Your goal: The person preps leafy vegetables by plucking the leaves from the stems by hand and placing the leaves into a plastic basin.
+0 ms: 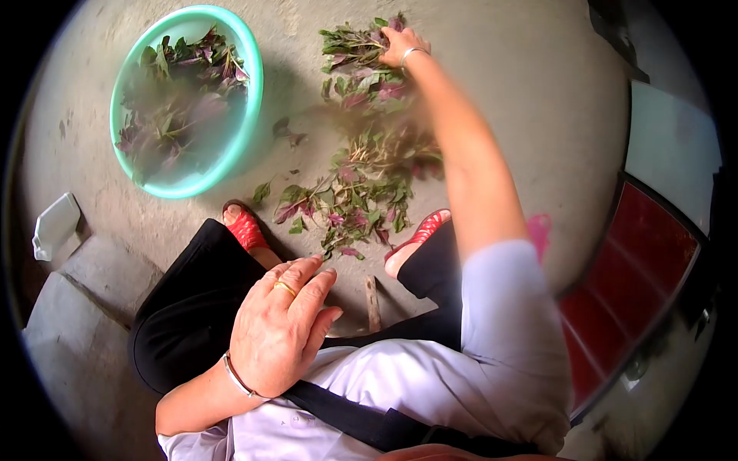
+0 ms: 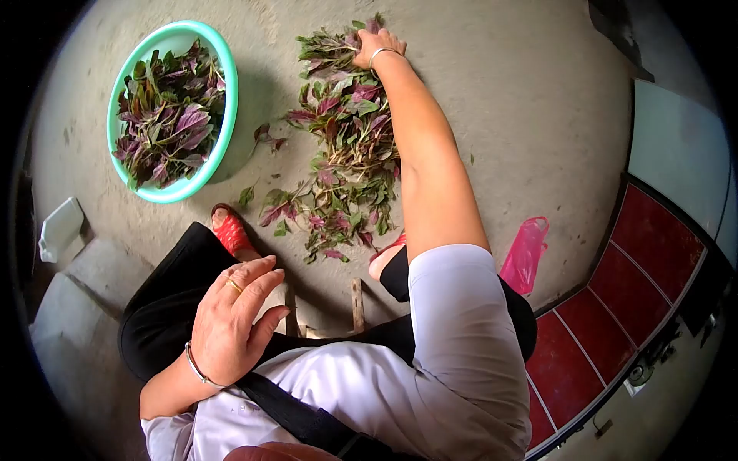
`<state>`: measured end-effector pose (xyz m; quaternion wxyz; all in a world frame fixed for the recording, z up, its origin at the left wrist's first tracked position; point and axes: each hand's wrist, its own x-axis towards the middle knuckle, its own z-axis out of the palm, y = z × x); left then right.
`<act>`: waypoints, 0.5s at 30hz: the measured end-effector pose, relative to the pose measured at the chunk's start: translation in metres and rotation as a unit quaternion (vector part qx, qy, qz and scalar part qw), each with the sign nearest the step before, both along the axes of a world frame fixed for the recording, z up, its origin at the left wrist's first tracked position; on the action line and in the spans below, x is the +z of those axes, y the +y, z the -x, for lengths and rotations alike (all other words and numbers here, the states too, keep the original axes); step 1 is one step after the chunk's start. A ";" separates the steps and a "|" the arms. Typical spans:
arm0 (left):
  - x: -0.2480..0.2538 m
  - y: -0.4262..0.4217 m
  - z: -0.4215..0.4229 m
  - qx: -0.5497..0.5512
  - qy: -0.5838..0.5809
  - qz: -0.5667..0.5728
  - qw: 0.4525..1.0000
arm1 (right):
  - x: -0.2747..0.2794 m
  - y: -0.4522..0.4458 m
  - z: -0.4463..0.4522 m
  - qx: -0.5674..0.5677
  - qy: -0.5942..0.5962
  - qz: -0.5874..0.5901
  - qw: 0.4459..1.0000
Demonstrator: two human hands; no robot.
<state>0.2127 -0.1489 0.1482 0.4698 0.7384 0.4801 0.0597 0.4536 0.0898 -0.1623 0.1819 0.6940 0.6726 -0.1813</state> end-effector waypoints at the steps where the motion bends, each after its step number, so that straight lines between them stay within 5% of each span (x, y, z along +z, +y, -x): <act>1: 0.000 0.000 0.000 -0.001 0.001 -0.001 1.000 | -0.005 0.001 -0.002 -0.003 0.018 -0.019 1.000; 7: 0.004 -0.007 -0.001 -0.004 0.000 -0.020 1.000 | 0.016 0.011 -0.034 -0.063 0.121 -0.143 0.980; 10: 0.008 -0.013 -0.003 -0.011 0.000 -0.042 0.999 | 0.043 0.012 -0.062 -0.001 0.173 -0.237 0.956; 11: 0.009 -0.016 -0.004 -0.015 -0.003 -0.050 0.999 | 0.042 0.013 -0.086 -0.029 0.277 -0.268 0.922; 13: 0.011 -0.023 -0.005 -0.020 -0.008 -0.066 0.998 | 0.117 -0.023 -0.074 -0.067 0.333 -0.192 0.921; 15: 0.014 -0.033 -0.006 -0.030 -0.005 -0.069 0.997 | 0.136 -0.049 -0.076 -0.106 0.449 -0.196 0.865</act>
